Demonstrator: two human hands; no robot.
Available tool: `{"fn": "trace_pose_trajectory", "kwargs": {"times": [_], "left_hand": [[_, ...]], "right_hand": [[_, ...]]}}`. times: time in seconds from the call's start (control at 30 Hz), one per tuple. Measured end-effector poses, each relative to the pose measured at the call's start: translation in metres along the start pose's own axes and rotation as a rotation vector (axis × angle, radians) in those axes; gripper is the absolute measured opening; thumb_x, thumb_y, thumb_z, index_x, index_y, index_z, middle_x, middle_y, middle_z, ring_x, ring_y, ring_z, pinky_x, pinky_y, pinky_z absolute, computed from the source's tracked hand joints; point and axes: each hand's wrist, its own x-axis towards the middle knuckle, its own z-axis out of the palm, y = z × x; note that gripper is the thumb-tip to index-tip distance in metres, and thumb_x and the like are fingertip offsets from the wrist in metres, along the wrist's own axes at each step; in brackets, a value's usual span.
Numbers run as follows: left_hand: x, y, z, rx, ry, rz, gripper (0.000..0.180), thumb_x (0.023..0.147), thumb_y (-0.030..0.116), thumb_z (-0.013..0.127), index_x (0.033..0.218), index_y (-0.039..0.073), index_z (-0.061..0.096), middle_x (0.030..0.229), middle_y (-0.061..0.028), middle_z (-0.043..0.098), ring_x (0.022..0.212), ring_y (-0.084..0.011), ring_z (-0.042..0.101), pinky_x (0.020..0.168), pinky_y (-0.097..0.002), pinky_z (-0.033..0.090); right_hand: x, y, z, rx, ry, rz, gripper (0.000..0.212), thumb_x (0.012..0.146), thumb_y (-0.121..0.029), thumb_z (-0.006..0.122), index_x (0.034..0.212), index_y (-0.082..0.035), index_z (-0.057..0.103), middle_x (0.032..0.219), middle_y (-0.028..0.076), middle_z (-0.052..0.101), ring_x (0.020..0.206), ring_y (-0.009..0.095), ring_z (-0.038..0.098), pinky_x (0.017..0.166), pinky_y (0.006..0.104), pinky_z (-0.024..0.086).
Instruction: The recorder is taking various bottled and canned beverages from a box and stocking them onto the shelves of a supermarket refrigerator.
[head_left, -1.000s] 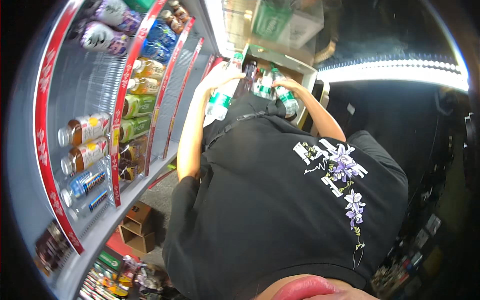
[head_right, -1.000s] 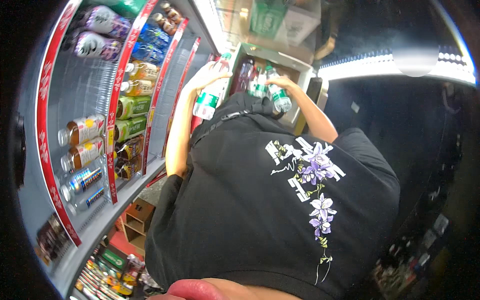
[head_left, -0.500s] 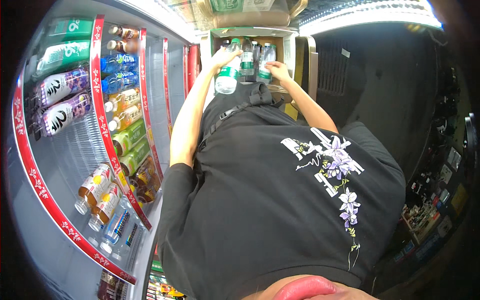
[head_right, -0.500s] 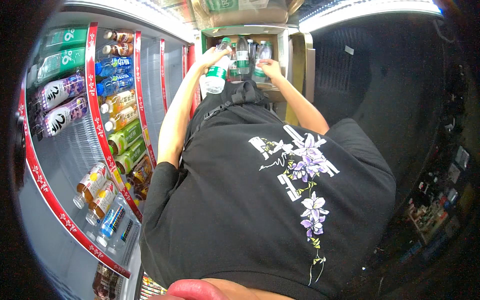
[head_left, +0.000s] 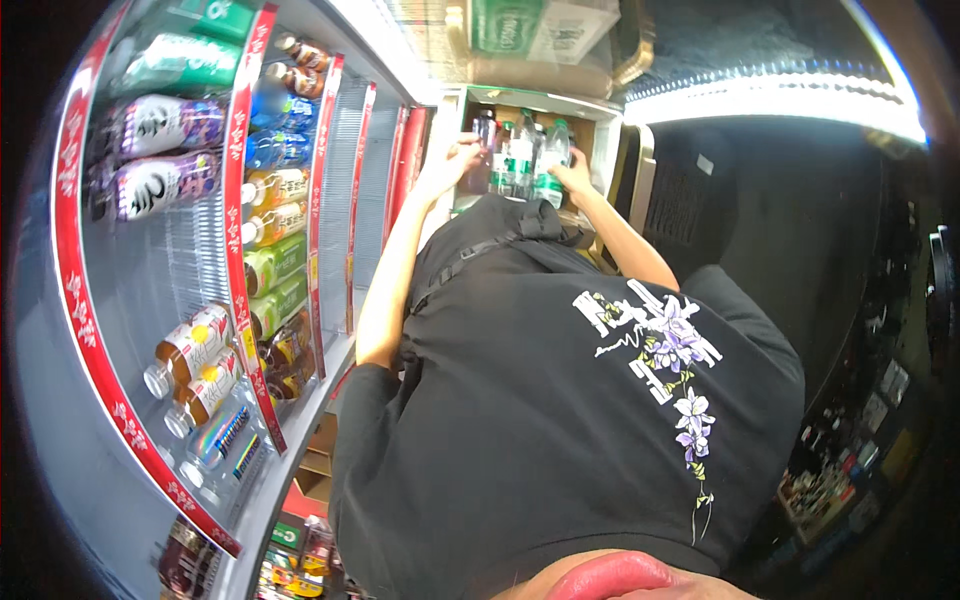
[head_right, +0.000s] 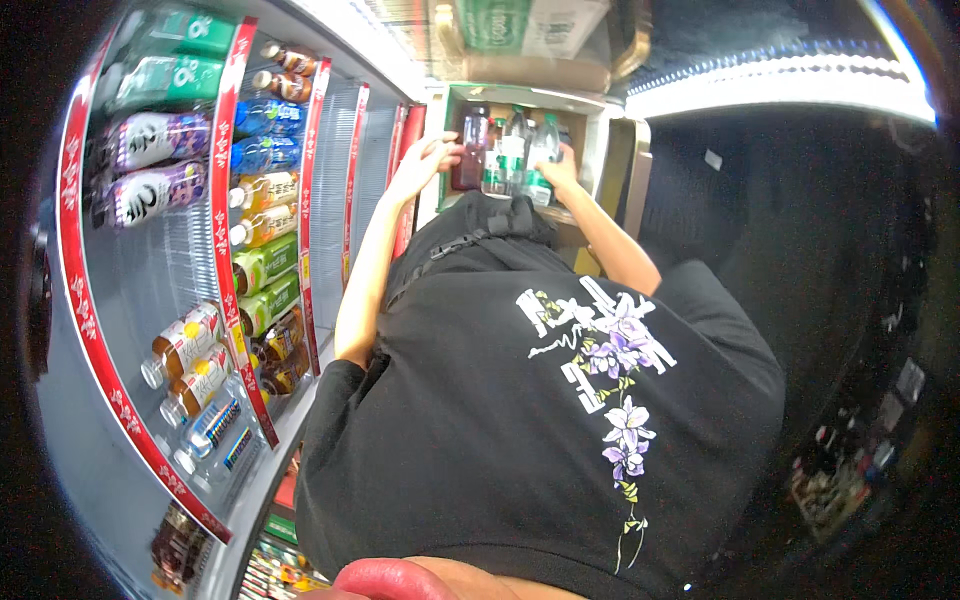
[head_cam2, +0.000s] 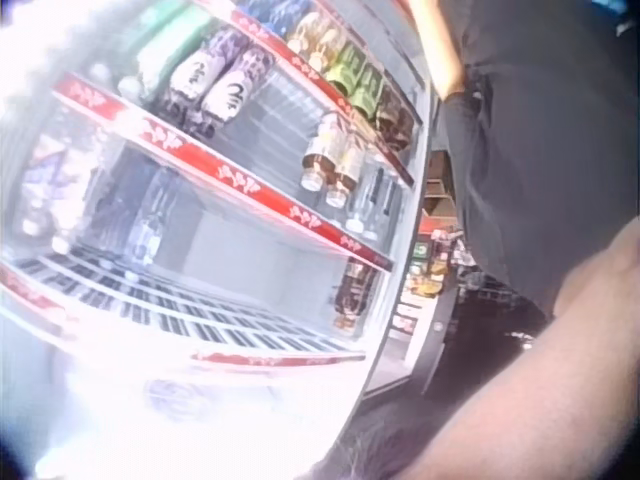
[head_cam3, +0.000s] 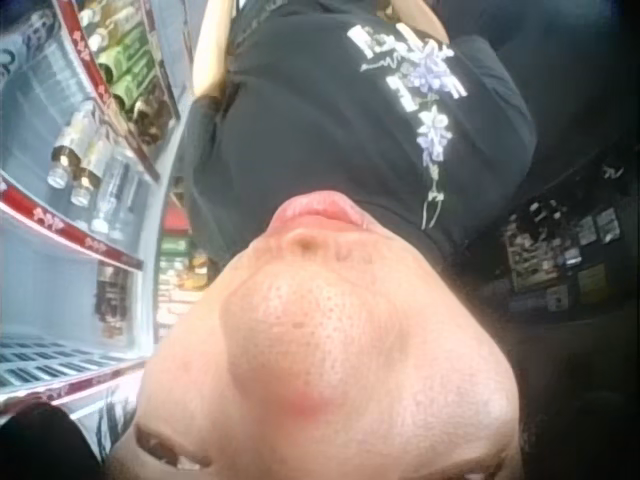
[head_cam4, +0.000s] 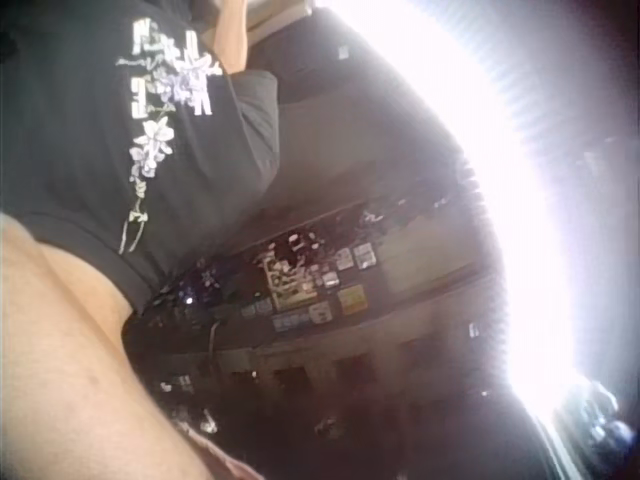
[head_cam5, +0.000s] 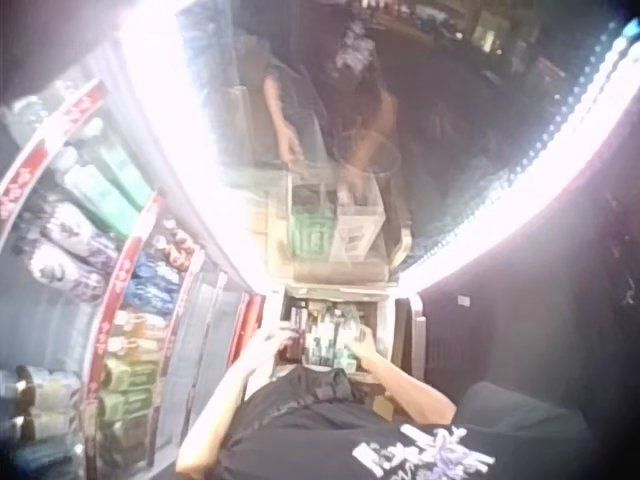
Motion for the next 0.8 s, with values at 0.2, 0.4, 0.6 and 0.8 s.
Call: {"fn": "trace_pose_trajectory", "kwargs": {"times": [0.2, 0.4, 0.6, 0.8], "left_hand": [[-0.147, 0.028, -0.034, 0.219, 0.703, 0.236, 0.024, 0.100, 0.009, 0.060, 0.123, 0.004, 0.064, 0.101, -0.0068, 0.073, 0.094, -0.0111, 0.067, 0.086, -0.0281, 0.053], [-0.250, 0.062, -0.035, 0.302, 1.527, 0.524, 0.009, 0.094, 0.002, 0.064, 0.102, 0.005, 0.068, 0.080, -0.0011, 0.063, 0.071, -0.0079, 0.057, 0.067, -0.0236, 0.047], [-0.390, 0.095, -0.013, 0.799, 2.309, 0.639, 0.034, 0.083, -0.004, 0.068, 0.116, 0.001, 0.064, 0.120, -0.0158, 0.058, 0.105, -0.0259, 0.059, 0.082, -0.0338, 0.050], [-0.484, 0.113, -0.026, 0.849, 2.532, 0.342, 0.079, 0.082, 0.011, 0.076, 0.150, -0.002, 0.036, 0.146, -0.0287, 0.037, 0.135, -0.0427, 0.040, 0.113, -0.0515, 0.036]], "right_hand": [[-0.014, -0.081, 0.003, -0.180, -0.298, -0.263, 0.044, 0.089, -0.012, 0.073, 0.129, -0.001, 0.062, 0.112, 0.015, 0.071, 0.098, 0.020, 0.069, 0.084, 0.0318, 0.055], [-0.105, -0.203, 0.102, -0.170, -0.818, -0.716, 0.034, 0.093, -0.002, 0.068, 0.126, 0.001, 0.062, 0.106, 0.012, 0.073, 0.094, 0.013, 0.069, 0.085, 0.0257, 0.055], [-0.324, -0.297, 0.179, -0.387, -1.459, -1.113, 0.028, 0.093, 0.001, 0.066, 0.121, -0.002, 0.066, 0.114, 0.008, 0.072, 0.095, 0.013, 0.069, 0.085, 0.0272, 0.055], [-0.510, -0.324, 0.231, -0.201, -1.629, -1.727, 0.067, 0.087, -0.007, 0.072, 0.149, -0.016, 0.049, 0.144, 0.020, 0.052, 0.069, 0.018, 0.068, 0.076, 0.0343, 0.060]]}}
